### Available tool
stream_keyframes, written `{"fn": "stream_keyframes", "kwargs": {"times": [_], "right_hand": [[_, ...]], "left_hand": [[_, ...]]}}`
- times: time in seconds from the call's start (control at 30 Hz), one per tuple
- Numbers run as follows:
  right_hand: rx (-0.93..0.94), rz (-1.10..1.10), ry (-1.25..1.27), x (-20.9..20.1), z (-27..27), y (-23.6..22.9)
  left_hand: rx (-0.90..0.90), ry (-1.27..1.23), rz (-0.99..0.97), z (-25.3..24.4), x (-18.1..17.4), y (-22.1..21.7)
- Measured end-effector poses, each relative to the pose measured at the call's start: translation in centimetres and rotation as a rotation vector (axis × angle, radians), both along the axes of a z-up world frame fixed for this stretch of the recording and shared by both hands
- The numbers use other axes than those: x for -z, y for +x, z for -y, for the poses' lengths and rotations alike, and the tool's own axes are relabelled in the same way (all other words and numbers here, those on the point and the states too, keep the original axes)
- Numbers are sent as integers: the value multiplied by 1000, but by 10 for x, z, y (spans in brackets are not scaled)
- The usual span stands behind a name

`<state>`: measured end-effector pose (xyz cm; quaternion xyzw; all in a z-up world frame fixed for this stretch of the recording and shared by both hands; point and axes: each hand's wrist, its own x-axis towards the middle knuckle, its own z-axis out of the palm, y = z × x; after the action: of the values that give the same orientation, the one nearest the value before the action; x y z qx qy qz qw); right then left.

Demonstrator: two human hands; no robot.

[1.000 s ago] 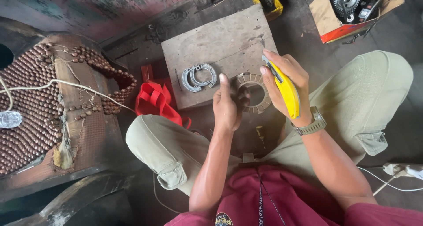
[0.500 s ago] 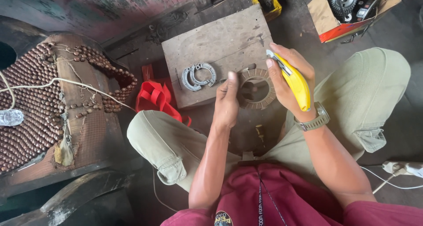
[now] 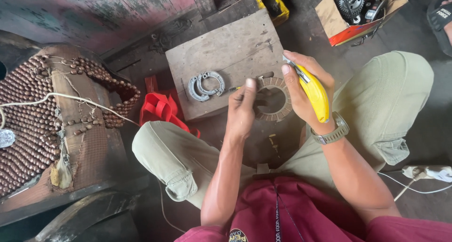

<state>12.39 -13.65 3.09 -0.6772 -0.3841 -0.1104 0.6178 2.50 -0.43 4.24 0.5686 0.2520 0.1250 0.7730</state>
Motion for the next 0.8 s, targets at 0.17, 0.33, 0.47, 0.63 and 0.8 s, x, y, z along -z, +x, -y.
{"fn": "stream_keyframes", "kwargs": {"times": [0.17,0.33,0.47,0.63,0.8], "right_hand": [[31,5,7,-5,-1,-3],[37,-17,51,3,-5,6],[44,-37,55,8,-9,9],[49,-102,22,11,-20,-1],[78,-96,32,13,-30,-7]], "left_hand": [[50,-126,107,-4,-7,-7],[50,-102,239,3,-14,-14],[5,-151,419,-7,56,-12],[-30,-117,477,2,25,-17],[-14,-448,537,9,79,-5]]}}
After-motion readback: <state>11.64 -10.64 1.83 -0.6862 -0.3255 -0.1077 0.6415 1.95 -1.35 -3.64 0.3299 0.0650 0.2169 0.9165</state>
